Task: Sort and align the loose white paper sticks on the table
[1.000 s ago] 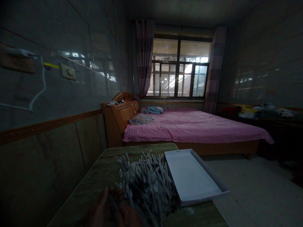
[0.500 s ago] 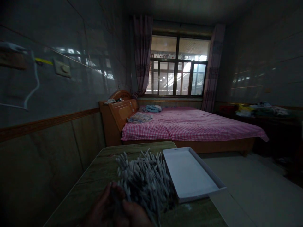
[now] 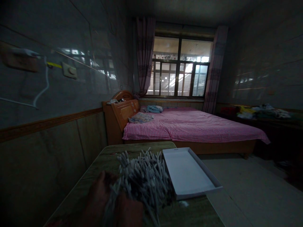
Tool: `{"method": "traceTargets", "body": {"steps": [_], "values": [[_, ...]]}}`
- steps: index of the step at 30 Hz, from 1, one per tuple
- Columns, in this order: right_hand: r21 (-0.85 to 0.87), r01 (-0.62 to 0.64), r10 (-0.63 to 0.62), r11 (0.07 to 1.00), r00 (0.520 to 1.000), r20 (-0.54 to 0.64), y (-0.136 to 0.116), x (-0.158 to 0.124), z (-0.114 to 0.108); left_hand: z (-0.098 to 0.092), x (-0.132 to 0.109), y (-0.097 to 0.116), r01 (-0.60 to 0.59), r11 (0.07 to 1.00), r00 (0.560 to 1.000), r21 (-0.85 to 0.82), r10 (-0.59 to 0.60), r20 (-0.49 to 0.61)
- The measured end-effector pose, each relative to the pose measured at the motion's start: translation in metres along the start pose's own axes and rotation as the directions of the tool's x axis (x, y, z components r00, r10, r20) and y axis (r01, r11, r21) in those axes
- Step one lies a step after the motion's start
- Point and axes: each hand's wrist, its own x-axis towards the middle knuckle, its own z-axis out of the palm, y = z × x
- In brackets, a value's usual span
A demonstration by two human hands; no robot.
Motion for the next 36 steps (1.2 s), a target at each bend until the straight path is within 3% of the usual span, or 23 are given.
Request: {"method": "traceTargets", "body": {"steps": [2, 5, 9, 12, 15, 19, 23, 26, 29, 33, 36], "values": [[-0.145, -0.034, 0.033, 0.989, 0.999, -0.008, 0.011, -0.005, -0.001, -0.004, 0.009, 0.011, -0.005, 0.999, 1.0, 0.031, 0.006, -0.003], [0.095, -0.006, 0.012, 0.995, 0.998, -0.064, 0.027, -0.002, -0.009, -0.01, 0.01, 0.012, -0.019, 0.99, 0.998, 0.141, 0.009, 0.069], [0.379, -0.016, 0.076, 0.925, 0.987, -0.143, 0.04, 0.015, -0.029, -0.01, 0.003, -0.013, -0.107, 0.945, 0.982, 0.309, 0.053, 0.179], [0.4, -0.094, 0.163, 0.912, 0.976, -0.143, 0.047, 0.025, -0.039, -0.004, 0.004, -0.031, -0.194, 0.891, 0.965, 0.41, 0.099, 0.242], [0.38, -0.092, 0.157, 0.92, 0.977, -0.144, 0.056, 0.03, -0.043, 0.004, 0.008, -0.04, -0.265, 0.838, 0.949, 0.478, 0.137, 0.285], [0.38, -0.012, 0.107, 0.925, 0.968, -0.228, 0.073, 0.027, -0.033, 0.004, 0.011, -0.044, -0.319, 0.808, 0.931, 0.496, 0.169, 0.324], [0.333, 0.145, -0.032, 0.932, 0.946, -0.323, 0.08, 0.017, -0.007, -0.016, 0.003, -0.049, -0.377, 0.773, 0.909, 0.51, 0.205, 0.363], [0.265, 0.259, -0.171, 0.929, 0.934, -0.313, 0.072, 0.009, 0.007, -0.034, -0.005, -0.053, -0.262, 0.815, 0.926, 0.517, 0.06, 0.373], [0.261, 0.341, -0.271, 0.903, 0.924, -0.27, 0.063, 0.006, 0.01, -0.046, -0.007, -0.055, -0.141, 0.864, 0.953, 0.483, -0.014, 0.304], [0.272, 0.238, -0.155, 0.932, 0.944, -0.293, 0.066, 0.003, 0.007, -0.052, -0.002, -0.062, -0.066, 0.957, 0.979, 0.281, 0.008, 0.203], [0.212, 0.191, -0.107, 0.958, 0.93, -0.351, 0.075, 0.003, 0.009, -0.057, 0.003, -0.068, -0.046, 0.984, 0.985, 0.171, 0.016, 0.172]]}}
